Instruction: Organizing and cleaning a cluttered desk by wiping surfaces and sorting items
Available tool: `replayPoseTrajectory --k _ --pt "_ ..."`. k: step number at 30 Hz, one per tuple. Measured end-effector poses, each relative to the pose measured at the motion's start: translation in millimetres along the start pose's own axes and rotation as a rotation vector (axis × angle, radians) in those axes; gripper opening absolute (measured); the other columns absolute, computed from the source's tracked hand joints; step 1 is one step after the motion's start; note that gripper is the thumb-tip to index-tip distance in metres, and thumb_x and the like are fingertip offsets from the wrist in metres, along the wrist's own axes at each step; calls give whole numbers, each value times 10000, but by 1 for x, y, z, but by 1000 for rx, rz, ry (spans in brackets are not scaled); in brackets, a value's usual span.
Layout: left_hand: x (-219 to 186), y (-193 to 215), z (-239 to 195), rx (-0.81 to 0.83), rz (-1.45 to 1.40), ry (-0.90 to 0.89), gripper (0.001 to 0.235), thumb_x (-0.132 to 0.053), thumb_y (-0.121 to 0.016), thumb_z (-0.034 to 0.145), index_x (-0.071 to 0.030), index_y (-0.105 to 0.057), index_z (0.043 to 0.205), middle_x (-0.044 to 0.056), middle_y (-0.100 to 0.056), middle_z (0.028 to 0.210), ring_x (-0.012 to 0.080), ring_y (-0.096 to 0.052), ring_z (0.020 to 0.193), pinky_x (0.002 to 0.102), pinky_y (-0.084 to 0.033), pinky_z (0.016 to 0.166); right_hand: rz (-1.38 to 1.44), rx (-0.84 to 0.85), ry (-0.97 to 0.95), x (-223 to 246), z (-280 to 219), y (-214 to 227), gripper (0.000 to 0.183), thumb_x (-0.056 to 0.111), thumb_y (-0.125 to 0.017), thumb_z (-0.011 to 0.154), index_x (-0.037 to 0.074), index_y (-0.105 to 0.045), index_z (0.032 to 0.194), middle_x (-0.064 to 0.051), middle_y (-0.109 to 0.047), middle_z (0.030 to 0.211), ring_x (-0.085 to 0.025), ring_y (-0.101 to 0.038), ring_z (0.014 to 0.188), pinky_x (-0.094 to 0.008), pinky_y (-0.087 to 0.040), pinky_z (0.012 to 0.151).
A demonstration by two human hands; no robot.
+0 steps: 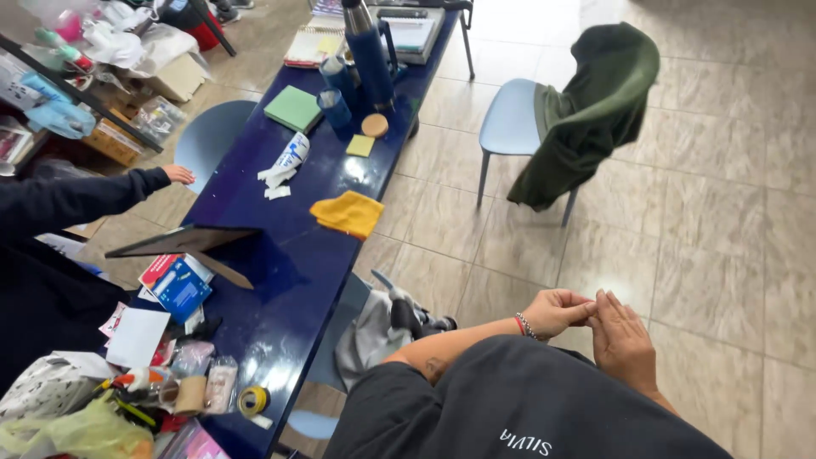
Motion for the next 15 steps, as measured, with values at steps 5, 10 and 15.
replayPoseTrajectory --k 5,10,15 --pt "-42 67 54 -144 -161 355 137 -308 -745 987 -196 -745 1066 -13 -769 1008 86 -714 1018 224 -516 856 12 98 193 -59 72 -94 328 56 -617 1002 31 -678 1323 -132 -701 1361 -268 -700 1223 -400 -579 1031" --pt "-65 157 124 -232 -351 295 218 -288 -724 1052 -125 -692 1194 31 -744 1110 168 -723 1071 305 -600 895 163 99 381 -89 164 -204 301 82 -593 933 78 -720 1206 -72 -745 1181 -233 -743 1044 -343 -592 904" --pt "-84 281 221 -529 -535 226 234 -254 -794 1013 -102 -678 1149 66 -756 1066 193 -761 947 295 -650 812 659 155 281 -128 291 -334 222 111 -699 870 115 -760 1084 -68 -771 1082 -252 -761 979 -328 -605 864"
Point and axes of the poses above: each hand's wrist, its own z-axis towards the middle knuckle, its own y-axis out of the back of the hand, x = y × z, the point moved 5 cm from there along z, towards the middle knuckle
